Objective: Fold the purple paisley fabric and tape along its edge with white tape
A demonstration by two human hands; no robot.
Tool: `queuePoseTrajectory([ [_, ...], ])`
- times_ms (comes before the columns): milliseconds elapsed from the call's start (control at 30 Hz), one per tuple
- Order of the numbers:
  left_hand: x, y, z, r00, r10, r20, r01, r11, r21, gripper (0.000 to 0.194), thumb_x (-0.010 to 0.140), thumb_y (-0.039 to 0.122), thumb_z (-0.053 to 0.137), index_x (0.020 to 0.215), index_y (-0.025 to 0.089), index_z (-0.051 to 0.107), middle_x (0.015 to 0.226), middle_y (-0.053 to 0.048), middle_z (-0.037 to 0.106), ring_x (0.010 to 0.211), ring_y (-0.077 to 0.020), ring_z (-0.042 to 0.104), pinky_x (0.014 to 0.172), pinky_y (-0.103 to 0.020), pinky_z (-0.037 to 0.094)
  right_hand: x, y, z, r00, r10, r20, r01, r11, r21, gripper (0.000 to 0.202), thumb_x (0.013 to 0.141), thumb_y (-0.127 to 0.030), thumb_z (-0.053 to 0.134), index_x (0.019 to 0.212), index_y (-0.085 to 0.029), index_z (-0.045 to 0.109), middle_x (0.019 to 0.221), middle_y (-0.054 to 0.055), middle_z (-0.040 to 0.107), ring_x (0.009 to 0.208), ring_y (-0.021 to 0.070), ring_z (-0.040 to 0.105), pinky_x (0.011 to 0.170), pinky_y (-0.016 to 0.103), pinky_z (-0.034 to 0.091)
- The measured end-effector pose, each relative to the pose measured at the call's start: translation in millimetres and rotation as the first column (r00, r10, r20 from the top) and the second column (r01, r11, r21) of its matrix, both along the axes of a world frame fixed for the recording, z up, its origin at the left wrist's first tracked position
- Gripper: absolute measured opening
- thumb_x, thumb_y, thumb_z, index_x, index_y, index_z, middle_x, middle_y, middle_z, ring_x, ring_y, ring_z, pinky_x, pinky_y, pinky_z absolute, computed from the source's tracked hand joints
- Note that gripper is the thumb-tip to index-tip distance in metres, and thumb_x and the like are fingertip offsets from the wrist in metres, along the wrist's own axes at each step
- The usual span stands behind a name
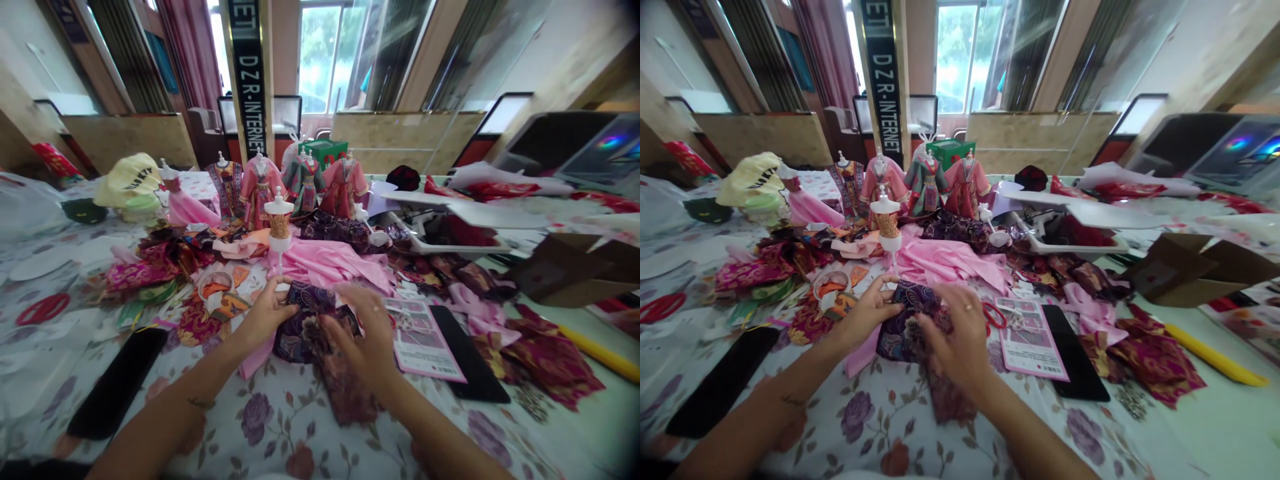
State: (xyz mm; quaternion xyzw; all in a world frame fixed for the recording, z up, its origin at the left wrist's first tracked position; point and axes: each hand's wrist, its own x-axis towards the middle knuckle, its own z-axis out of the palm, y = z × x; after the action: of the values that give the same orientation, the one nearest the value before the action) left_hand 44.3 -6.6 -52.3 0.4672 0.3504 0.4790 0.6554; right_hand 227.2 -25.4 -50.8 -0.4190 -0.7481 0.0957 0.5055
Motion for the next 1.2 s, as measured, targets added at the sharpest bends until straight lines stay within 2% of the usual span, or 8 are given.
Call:
queuePoseTrajectory([
  [67,-0.2,-3.0,5.5,0.997,-0.078,0.01,0.078,0.997,-0.005,0.051,0.072,0.021,0.07,0.11,0.022,0.036,0.089,-0.004,0.065,0.073,-0.0169,0.064,0.069,-0.03,0.048,8.9,12.3,-1.7,0.965,-0.014,-0.26,-0.074,0.943,-0.324,0.057,0.072,-0.035,0.069,0.123,-0.024,0.048,0.117,0.009,0.059,0.108,0.0248,0.054,0.091,0.043,0.044],
  [167,-1.8,-4.8,7.6,0.982,-0.19,0.007,0.19,0.982,0.012,0.052,0.074,0.022,0.069,0.112,0.024,0.033,0.091,-0.004,0.064,0.074,-0.0159,0.063,0.069,-0.029,0.048,13.6,21.9,-7.5,0.841,0.064,-0.538,-0.464,0.595,-0.656,0.049,0.07,-0.042,0.069,0.113,-0.021,0.056,0.097,0.006,0.066,0.086,0.0221,0.063,0.073,0.036,0.051],
  [233,-4.0,-3.8,2.7,0.98,-0.195,-0.044,0.196,0.98,0.015,0.053,0.074,0.021,0.069,0.113,0.025,0.032,0.093,-0.003,0.062,0.075,-0.0152,0.063,0.069,-0.028,0.047,10.9,21.7,-12.9,0.787,0.041,-0.616,-0.565,0.45,-0.692,0.038,0.069,-0.042,0.07,0.098,-0.018,0.062,0.081,0.004,0.066,0.072,0.0192,0.064,0.066,0.033,0.051],
  [467,-34.7,-0.9,-0.5,0.951,-0.249,-0.181,0.247,0.968,-0.036,0.048,0.074,0.021,0.068,0.109,0.026,0.035,0.09,-0.002,0.061,0.078,-0.0167,0.063,0.068,-0.028,0.048,-1.1,17.1,-16.8,0.754,-0.056,-0.654,-0.535,0.526,-0.661,0.031,0.065,-0.042,0.073,0.082,-0.018,0.062,0.069,-0.001,0.063,0.055,0.0121,0.058,0.051,0.024,0.048],
  [667,-160.1,-20.0,51.3,0.756,-0.017,-0.654,0.096,0.992,0.086,0.02,0.079,0.021,0.059,0.099,0.022,0.057,0.111,0.005,0.06,0.11,-0.0168,0.05,0.094,-0.026,0.034,40.6,26.1,-2.6,0.881,-0.035,-0.472,-0.345,0.635,-0.691,0.033,0.07,-0.044,0.066,0.088,-0.018,0.062,0.068,0.001,0.065,0.057,0.0136,0.059,0.047,0.022,0.042],
  [833,-235.6,-29.4,52.4,0.522,-0.052,-0.852,0.055,0.998,-0.027,0.024,0.081,0.023,0.053,0.1,0.03,0.065,0.109,0.013,0.065,0.113,-0.0179,0.049,0.097,-0.029,0.031,74.9,22.1,-16.9,0.985,0.088,-0.146,-0.167,0.675,-0.719,0.023,0.074,-0.039,0.06,0.065,-0.017,0.06,0.053,-0.002,0.057,0.047,0.0121,0.051,0.046,0.023,0.036],
  [1067,-249.5,-19.3,27.5,0.322,0.127,-0.938,0.008,0.991,0.137,0.018,0.07,0.016,0.06,0.076,0.027,0.073,0.083,0.008,0.071,0.088,-0.0165,0.058,0.086,-0.024,0.037,72.0,1.3,-18.3,0.908,0.138,0.396,0.171,0.74,-0.651,0.019,0.077,-0.034,0.058,0.067,-0.02,0.066,0.06,0.002,0.063,0.055,0.0156,0.055,0.05,0.025,0.029],
  [1200,-207.4,-20.9,41.1,0.283,0.241,-0.928,-0.014,0.969,0.247,0.016,0.065,0.02,0.069,0.079,0.026,0.072,0.084,0.006,0.07,0.087,-0.0178,0.057,0.084,-0.023,0.037,60.1,-4.3,-23.5,0.877,0.108,0.467,0.255,0.719,-0.646,0.017,0.074,-0.035,0.062,0.068,-0.019,0.065,0.064,0.003,0.063,0.058,0.0164,0.054,0.051,0.025,0.027],
])
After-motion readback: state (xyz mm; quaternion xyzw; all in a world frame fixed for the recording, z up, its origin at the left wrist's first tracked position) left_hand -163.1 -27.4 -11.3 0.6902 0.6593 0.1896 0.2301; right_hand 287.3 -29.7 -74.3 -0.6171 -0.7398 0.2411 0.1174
